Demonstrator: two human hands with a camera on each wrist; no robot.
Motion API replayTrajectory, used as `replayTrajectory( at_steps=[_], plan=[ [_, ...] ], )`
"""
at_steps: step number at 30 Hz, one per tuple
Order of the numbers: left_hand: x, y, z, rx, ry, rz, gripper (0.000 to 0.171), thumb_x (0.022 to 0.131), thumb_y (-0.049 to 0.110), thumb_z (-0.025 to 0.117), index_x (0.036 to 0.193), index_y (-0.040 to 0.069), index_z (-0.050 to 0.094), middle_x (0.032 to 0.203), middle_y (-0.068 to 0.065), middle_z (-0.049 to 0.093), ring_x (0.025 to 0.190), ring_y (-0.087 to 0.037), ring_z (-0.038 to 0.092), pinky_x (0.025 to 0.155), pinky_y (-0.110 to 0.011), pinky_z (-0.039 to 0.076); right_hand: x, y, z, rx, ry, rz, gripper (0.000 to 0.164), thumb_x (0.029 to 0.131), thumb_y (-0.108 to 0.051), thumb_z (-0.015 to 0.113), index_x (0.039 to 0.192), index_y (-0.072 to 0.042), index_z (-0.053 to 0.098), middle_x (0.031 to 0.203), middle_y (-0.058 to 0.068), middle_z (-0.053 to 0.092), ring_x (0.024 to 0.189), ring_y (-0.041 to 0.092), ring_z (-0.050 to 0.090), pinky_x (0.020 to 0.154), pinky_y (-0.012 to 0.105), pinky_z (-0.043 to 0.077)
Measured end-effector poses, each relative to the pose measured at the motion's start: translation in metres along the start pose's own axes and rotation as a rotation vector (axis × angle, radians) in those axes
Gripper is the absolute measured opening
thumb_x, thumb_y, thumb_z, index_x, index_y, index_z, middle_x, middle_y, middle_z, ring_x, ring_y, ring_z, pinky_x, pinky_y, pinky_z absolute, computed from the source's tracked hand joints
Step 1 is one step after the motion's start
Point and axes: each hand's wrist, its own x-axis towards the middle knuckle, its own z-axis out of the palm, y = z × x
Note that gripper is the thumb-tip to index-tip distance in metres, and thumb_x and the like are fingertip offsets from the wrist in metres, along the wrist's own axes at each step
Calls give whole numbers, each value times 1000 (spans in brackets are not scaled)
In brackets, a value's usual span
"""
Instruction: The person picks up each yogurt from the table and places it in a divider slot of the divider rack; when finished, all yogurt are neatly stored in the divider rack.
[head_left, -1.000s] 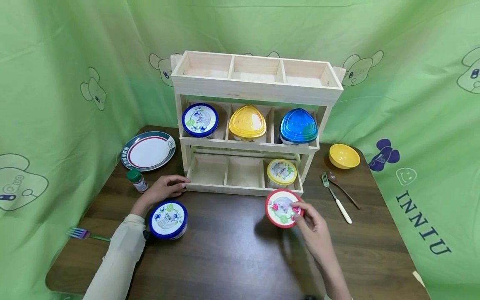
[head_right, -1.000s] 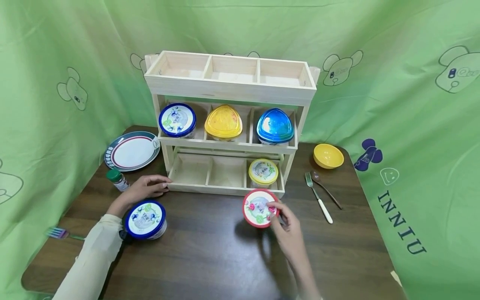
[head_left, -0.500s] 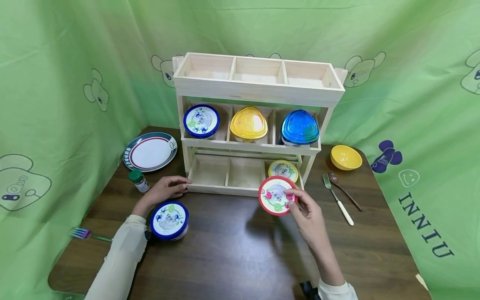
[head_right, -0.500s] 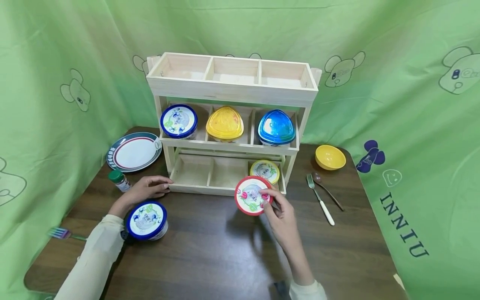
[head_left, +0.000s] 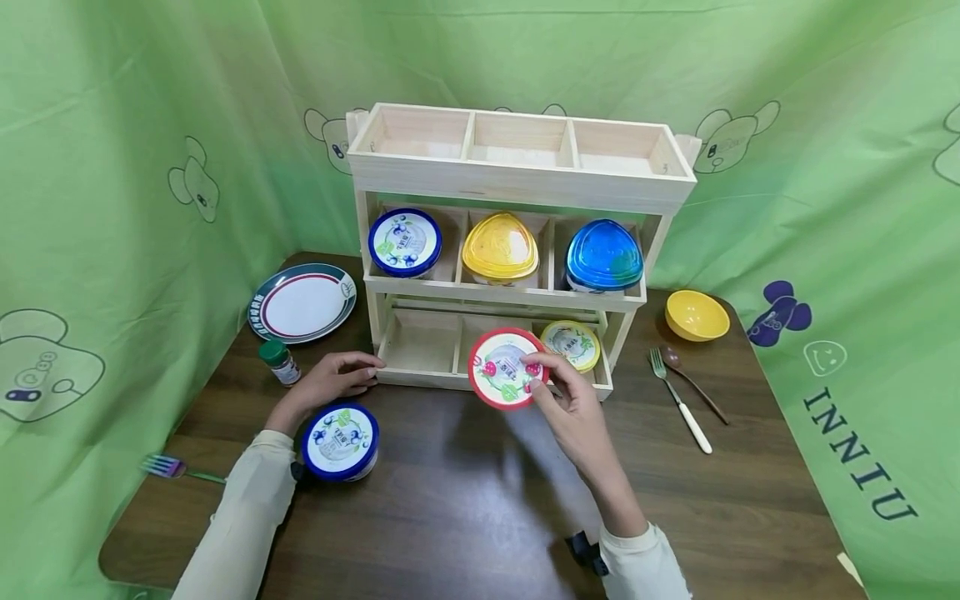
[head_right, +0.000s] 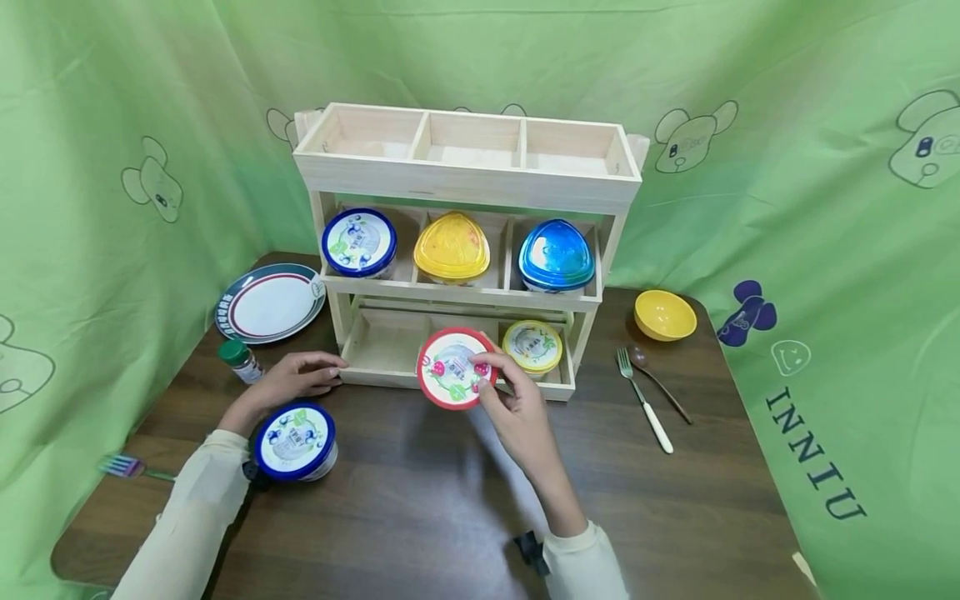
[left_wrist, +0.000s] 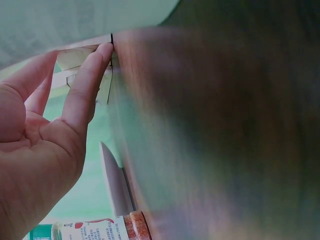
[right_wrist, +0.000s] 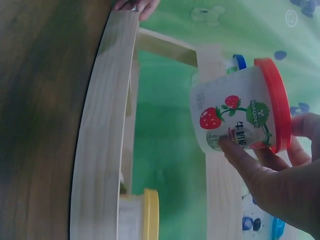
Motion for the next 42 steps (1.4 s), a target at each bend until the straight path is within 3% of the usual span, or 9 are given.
replayTrajectory(
  at_steps=[2, 8, 15, 23, 27, 30, 34, 37, 42],
  plan=[
    [0, 2, 1, -2, 2, -2, 32, 111, 27, 66, 138, 11, 73, 130, -15, 69, 113, -25, 72, 92, -34, 64, 6, -1, 3, -13, 8, 6, 28, 107, 0, 63, 134, 2, 68, 142, 17, 62, 115, 21, 62, 87, 20, 57],
    [-11, 33, 15, 55, 42, -59, 36, 113, 23, 63, 140, 0, 68, 134, -23, 66, 119, -32, 70, 97, -36, 62, 21, -2, 8, -39, 23, 6, 29, 105, 0, 64, 133, -1, 70, 141, 16, 63, 112, 27, 61, 83, 20, 56],
    [-13, 30, 13, 50, 20, -9, 33, 110, 31, 69, 134, 10, 75, 125, -12, 71, 109, -18, 71, 90, -28, 63, 37, 14, 13, -34, 17, 30, 30, 105, 3, 60, 134, 1, 69, 135, 19, 64, 111, 25, 61, 87, 21, 54],
    [-13, 29, 16, 56, 34, -24, 39, 111, 26, 65, 139, -1, 69, 127, -18, 70, 112, -22, 70, 94, -32, 63, 51, 41, 20, 50, 80, 145, 33, 107, 2, 55, 138, 0, 67, 127, 17, 63, 103, 16, 61, 84, 21, 55],
    [-11, 23, 11, 41, 15, 4, 34, 111, 27, 66, 137, 6, 73, 124, -15, 71, 110, -21, 71, 92, -32, 64, 57, 51, 26, 85, 102, 194, 35, 107, 3, 53, 140, 0, 65, 119, 17, 62, 95, 18, 58, 79, 23, 54],
    [-10, 22, 11, 43, 17, 1, 32, 111, 27, 67, 136, 8, 74, 123, -13, 72, 108, -18, 71, 90, -30, 64, 59, 56, 28, 61, 87, 227, 37, 108, 1, 53, 144, 1, 61, 126, 21, 61, 104, 23, 59, 83, 25, 53],
    [-12, 29, 17, 52, 50, -49, 36, 112, 22, 64, 140, 0, 68, 128, -19, 69, 113, -23, 70, 94, -32, 63, 57, 59, 26, -39, 9, 261, 46, 109, -3, 56, 154, 3, 51, 150, 26, 55, 136, 31, 54, 107, 36, 50],
    [-13, 34, 20, 63, 66, -69, 37, 114, 16, 59, 144, -6, 63, 133, -25, 66, 119, -31, 69, 98, -37, 62, 55, 59, 24, -105, -30, 248, 52, 108, -4, 58, 159, 3, 45, 158, 28, 49, 148, 37, 46, 120, 48, 41],
    [-12, 36, 21, 75, 69, -70, 37, 114, 13, 58, 145, -7, 62, 136, -27, 65, 121, -35, 68, 99, -38, 62, 53, 53, 18, -148, -23, 203, 55, 107, -4, 60, 160, 1, 45, 160, 28, 47, 150, 40, 44, 125, 55, 34]
  ],
)
